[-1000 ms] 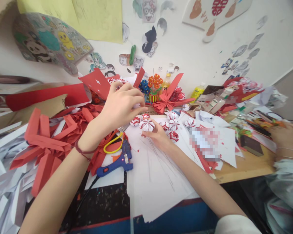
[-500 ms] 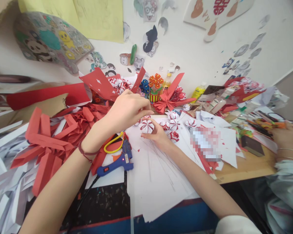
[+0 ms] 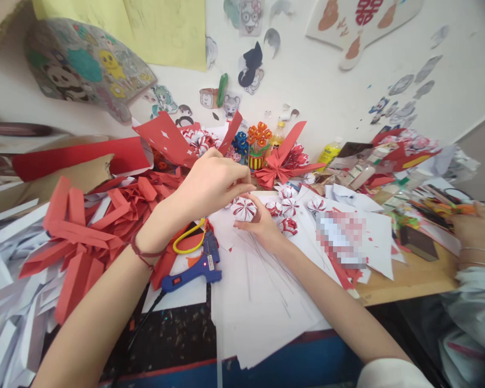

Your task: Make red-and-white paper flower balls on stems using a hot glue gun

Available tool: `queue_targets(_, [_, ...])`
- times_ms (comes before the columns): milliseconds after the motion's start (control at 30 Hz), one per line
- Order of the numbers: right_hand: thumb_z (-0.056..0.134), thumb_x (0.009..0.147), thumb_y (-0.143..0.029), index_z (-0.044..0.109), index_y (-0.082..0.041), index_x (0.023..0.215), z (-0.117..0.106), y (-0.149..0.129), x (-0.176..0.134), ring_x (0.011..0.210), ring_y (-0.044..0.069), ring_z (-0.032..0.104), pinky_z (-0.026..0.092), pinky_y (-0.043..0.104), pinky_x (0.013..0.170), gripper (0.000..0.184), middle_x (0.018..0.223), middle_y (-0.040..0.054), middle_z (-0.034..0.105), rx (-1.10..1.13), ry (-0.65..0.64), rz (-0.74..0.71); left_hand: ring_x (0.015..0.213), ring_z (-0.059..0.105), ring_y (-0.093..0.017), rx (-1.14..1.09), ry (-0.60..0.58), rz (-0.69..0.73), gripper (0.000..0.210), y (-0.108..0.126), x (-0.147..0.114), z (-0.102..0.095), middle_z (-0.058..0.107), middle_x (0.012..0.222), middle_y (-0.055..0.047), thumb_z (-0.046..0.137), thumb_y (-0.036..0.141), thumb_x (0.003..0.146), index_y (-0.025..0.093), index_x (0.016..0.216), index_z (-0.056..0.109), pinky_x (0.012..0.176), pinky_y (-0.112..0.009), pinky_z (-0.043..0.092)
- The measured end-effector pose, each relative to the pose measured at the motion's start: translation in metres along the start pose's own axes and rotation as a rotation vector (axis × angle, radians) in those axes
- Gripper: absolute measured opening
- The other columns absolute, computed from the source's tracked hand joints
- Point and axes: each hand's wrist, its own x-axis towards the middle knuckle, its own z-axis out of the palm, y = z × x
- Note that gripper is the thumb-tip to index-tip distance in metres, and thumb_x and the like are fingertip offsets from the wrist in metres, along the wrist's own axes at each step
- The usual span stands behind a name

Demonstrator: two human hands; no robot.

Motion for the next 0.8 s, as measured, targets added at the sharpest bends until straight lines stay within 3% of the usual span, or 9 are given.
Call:
queue_targets(133, [0.093,0.058,-0.023,0.048,-0.036,0.131,0.002,0.000,0.000,0.113,0.022,0.064,0.059,0.033,0.084,0.088,0.135,0.0024,0.059,0.151,0.028,0.025,0.065,0.063,-0.016,0.010,0.068,-0.020,0.023,0.004,0.000,0.000,0.074,0.074,0.002,0.061,0.032,0.096,0.020,0.077,0.066,0.083,-0.037,0.038])
queue_targets(300, [0.092,0.062,-0.024,0.047,-0.033,0.129,0.002,-0.004,-0.001,0.074,0.015,0.071,0.058,0.031,0.068,0.081,0.117,0.0008,0.064,0.208,0.016,0.128,0.063,0.061,-0.016,0.035,0.141,-0.117,0.028,0.007,0.002,-0.001,0.072,0.070,0.001,0.061,0.036,0.095,0.020,0.072,0.065,0.085,-0.037,0.040])
queue_targets(400, [0.089,0.069,-0.029,0.051,-0.031,0.129,0.003,-0.008,-0.002,0.074,0.016,0.072,0.056,0.029,0.064,0.072,0.107,0.0008,0.065,0.213,-0.033,0.156,0.063,0.061,-0.015,0.035,0.190,-0.166,0.028,0.007,0.001,-0.001,0.071,0.068,0.003,0.062,0.038,0.094,0.020,0.073,0.066,0.086,-0.037,0.040])
queue_targets(533, [0.086,0.075,-0.035,0.061,-0.025,0.115,0.003,-0.012,-0.003,0.077,0.016,0.070,0.055,0.029,0.065,0.048,0.100,0.0013,0.066,0.217,-0.121,0.137,0.063,0.062,-0.014,0.027,0.241,-0.210,0.026,0.005,0.000,0.000,0.071,0.068,0.003,0.062,0.038,0.095,0.021,0.077,0.068,0.084,-0.035,0.042])
queue_targets(700, [0.085,0.077,-0.039,0.056,-0.026,0.104,0.004,-0.014,-0.004,0.074,0.017,0.071,0.054,0.029,0.064,0.042,0.082,-0.0032,0.064,0.271,-0.106,0.135,0.062,0.061,-0.015,0.006,0.265,-0.279,0.028,0.004,0.002,-0.001,0.071,0.068,0.001,0.060,0.040,0.097,0.021,0.079,0.068,0.073,-0.031,0.044])
queue_targets(800, [0.084,0.078,-0.041,0.057,-0.024,0.098,0.004,-0.015,-0.005,0.072,0.016,0.070,0.053,0.029,0.063,0.038,0.083,-0.0028,0.063,0.259,-0.117,0.123,0.062,0.060,-0.015,-0.018,0.257,-0.321,0.030,0.004,0.003,-0.002,0.071,0.068,0.000,0.059,0.041,0.097,0.020,0.077,0.067,0.067,-0.029,0.043])
